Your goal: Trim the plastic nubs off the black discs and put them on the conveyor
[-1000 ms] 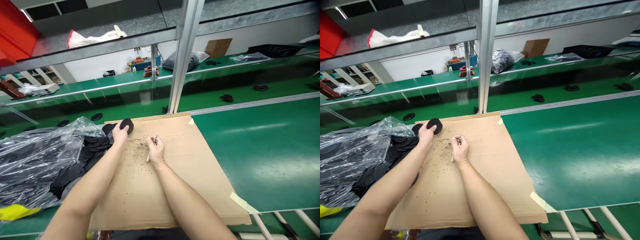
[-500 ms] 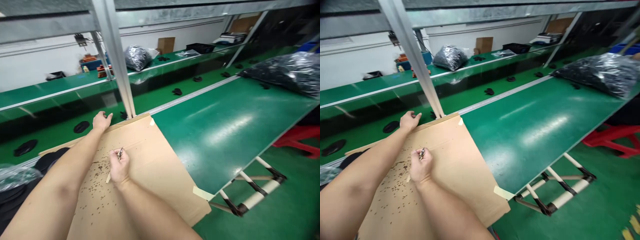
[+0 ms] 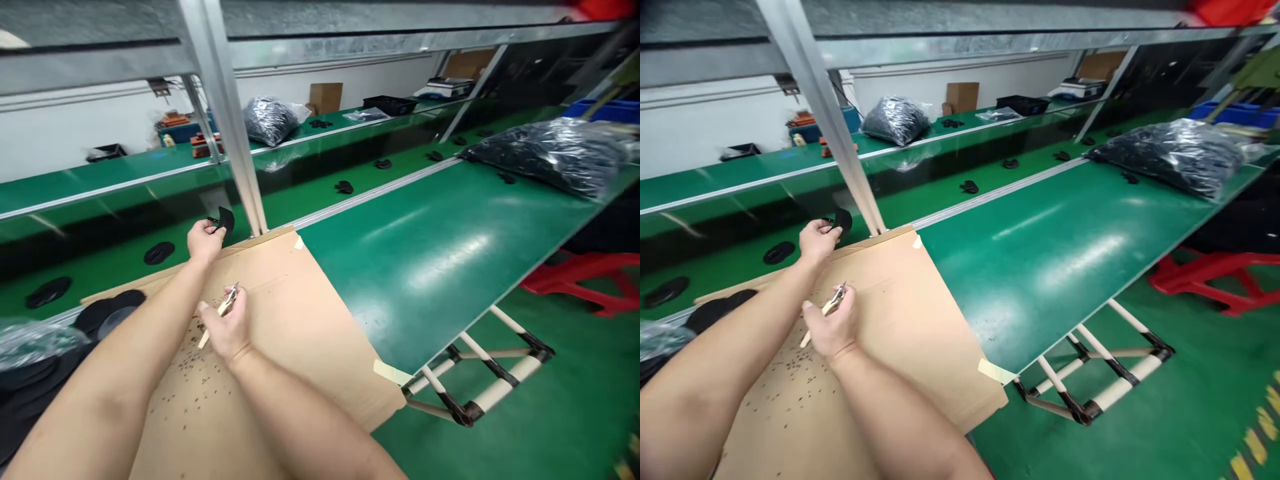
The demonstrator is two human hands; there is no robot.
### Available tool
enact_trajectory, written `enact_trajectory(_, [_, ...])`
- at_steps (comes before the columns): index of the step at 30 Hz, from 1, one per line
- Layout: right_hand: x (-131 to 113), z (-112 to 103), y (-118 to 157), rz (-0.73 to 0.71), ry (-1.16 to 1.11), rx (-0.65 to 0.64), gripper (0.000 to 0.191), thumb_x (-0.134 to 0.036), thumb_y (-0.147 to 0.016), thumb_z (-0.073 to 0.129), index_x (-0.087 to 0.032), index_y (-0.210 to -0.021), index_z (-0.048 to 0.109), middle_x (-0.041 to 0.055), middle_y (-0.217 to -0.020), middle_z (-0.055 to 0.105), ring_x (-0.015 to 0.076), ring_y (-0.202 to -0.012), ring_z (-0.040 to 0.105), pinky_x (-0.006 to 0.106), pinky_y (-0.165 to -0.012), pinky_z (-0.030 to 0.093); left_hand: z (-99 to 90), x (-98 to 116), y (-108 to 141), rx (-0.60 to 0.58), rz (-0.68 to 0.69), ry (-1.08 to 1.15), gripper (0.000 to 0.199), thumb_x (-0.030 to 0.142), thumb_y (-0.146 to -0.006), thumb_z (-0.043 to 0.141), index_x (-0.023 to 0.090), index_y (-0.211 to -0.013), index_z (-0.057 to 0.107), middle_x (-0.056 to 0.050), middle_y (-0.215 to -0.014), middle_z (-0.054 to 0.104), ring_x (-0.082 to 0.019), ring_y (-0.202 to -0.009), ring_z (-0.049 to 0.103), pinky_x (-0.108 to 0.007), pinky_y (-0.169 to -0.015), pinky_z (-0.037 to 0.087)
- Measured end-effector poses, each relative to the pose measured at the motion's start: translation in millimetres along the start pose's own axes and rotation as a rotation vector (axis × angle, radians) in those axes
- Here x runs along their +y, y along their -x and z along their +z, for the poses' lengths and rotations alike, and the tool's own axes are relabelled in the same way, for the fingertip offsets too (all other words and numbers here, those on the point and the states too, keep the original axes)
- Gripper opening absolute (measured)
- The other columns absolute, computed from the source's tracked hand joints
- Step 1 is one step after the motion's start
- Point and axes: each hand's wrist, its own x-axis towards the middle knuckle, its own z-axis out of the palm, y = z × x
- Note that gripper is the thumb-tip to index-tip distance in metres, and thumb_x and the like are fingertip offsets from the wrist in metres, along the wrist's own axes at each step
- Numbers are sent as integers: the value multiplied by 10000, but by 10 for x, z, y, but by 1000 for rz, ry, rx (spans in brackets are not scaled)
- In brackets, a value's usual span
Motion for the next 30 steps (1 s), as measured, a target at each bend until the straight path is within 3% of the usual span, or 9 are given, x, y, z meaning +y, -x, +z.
enact_trajectory(4, [-12, -11, 65, -45, 101, -54, 554, -417, -634, 743, -195, -1063, 472, 7, -847, 551, 162, -754, 529, 276, -708, 453, -733, -105, 399, 235, -82, 277, 483, 209, -679, 682, 121, -1136, 554, -78, -930, 663, -150, -759, 630, -290, -721, 519])
enact_trajectory(6, [-18, -20, 94, -78, 181, -47, 545, -464, -659, 722, -180, -1052, 472, 34, -883, 559, 172, -788, 535, 288, -737, 456, -1108, -201, 646, 322, -130, 395, 429, 201, -677, 683, 123, -1086, 579, -73, -912, 663, -145, -762, 627, -284, -726, 516])
enact_trajectory(9, [-19, -37, 126, -121, 317, -20, 556, -539, -665, 701, -158, -1006, 484, 63, -881, 564, 192, -810, 545, 313, -757, 462, -1573, -367, 1067, 303, -173, 601, 308, 271, -663, 724, 140, -922, 621, -64, -894, 671, -142, -762, 627, -260, -688, 505])
enact_trajectory(11, [-12, -45, 137, -167, 368, -41, 530, -564, -680, 683, -159, -974, 508, 69, -881, 576, 197, -833, 555, 315, -771, 465, -1769, -475, 1349, 240, -212, 736, 370, 336, -605, 785, 157, -889, 628, -52, -887, 677, -146, -772, 634, -251, -670, 496])
enact_trajectory(14, [-10, -50, 153, -253, 344, -128, 475, -549, -782, 595, -150, -1035, 545, 78, -925, 595, 183, -843, 577, 310, -791, 477, -1883, -626, 1677, 186, -252, 935, 452, 374, -577, 821, 193, -945, 633, -39, -909, 686, -148, -808, 644, -272, -716, 504])
enact_trajectory(17, [-47, -63, 195, -421, 354, -228, 443, -466, -865, 529, -141, -1166, 539, 108, -1024, 595, 199, -957, 576, 344, -890, 465, -1863, -753, 1834, 222, -277, 1041, 437, 375, -612, 810, 200, -969, 630, -32, -947, 682, -126, -823, 637, -265, -755, 509])
enact_trajectory(20, [-102, -86, 258, -624, 464, -359, 426, -378, -898, 505, -149, -1257, 512, 130, -1118, 579, 223, -1073, 542, 392, -979, 427, -1834, -823, 1876, 225, -339, 1034, 454, 338, -625, 810, 187, -1010, 621, -18, -894, 669, -102, -749, 620, -223, -691, 511])
enact_trajectory(25, [-131, -92, 333, -823, 707, -637, 380, -337, -882, 524, -169, -1222, 557, 106, -1011, 617, 230, -955, 574, 397, -910, 477, -1868, -802, 1896, -12, -429, 1129, 492, 128, -580, 819, 162, -1021, 605, -13, -889, 673, -99, -729, 632, -195, -650, 514])
enact_trajectory(30, [-120, -94, 331, -896, 835, -638, 366, -352, -873, 544, -166, -1184, 591, 98, -940, 634, 220, -861, 587, 370, -861, 494, -1931, -765, 1876, -24, -484, 1241, 367, 62, -635, 747, 144, -970, 620, -22, -812, 686, -118, -722, 652, -215, -681, 530])
